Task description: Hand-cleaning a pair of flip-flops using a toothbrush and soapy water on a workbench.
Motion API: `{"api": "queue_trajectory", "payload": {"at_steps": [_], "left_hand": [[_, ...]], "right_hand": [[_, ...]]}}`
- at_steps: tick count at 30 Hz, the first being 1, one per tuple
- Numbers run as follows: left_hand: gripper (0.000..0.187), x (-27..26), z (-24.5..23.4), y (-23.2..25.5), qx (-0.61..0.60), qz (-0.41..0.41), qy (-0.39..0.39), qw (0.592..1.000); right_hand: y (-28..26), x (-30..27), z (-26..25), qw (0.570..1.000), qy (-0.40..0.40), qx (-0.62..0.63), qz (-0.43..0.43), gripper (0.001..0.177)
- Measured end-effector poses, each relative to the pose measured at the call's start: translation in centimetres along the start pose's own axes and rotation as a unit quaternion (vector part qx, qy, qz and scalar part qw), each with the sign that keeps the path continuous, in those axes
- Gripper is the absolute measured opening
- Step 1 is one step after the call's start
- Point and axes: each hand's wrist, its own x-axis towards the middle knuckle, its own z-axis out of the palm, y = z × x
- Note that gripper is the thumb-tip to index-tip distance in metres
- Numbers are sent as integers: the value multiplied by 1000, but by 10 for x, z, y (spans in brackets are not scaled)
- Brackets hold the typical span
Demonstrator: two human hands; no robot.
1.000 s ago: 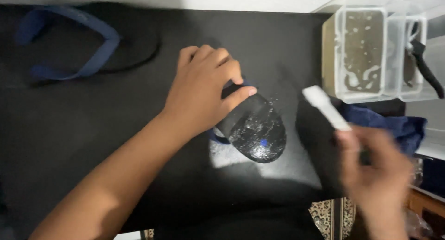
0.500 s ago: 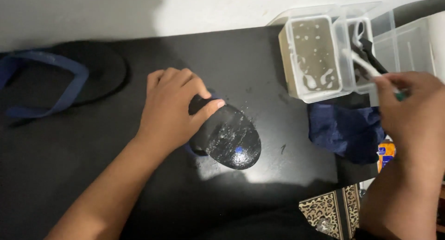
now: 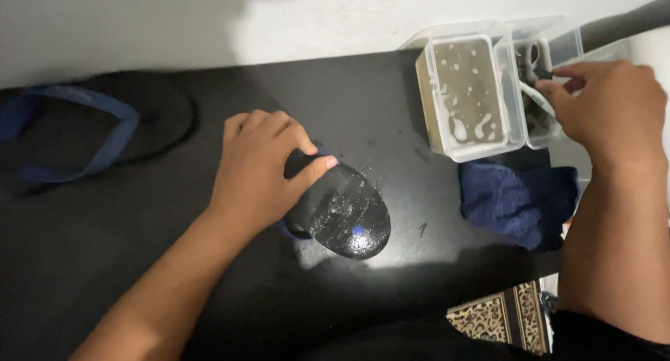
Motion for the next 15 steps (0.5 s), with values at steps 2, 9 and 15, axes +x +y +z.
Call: {"api": "queue_trajectory", "payload": {"at_steps": [2, 9, 15], "left_hand": [[30, 1, 0, 0, 0, 1, 1, 1000], [29, 1, -2, 2, -9, -11, -6, 1000], [29, 1, -1, 0, -6, -1, 5, 1000]], "right_hand": [[-2, 4, -2, 999, -34, 14, 19, 40], [-3, -6, -7, 991, -2, 134, -18, 24], [20, -8, 20, 988, 122, 5, -92, 20]]}}
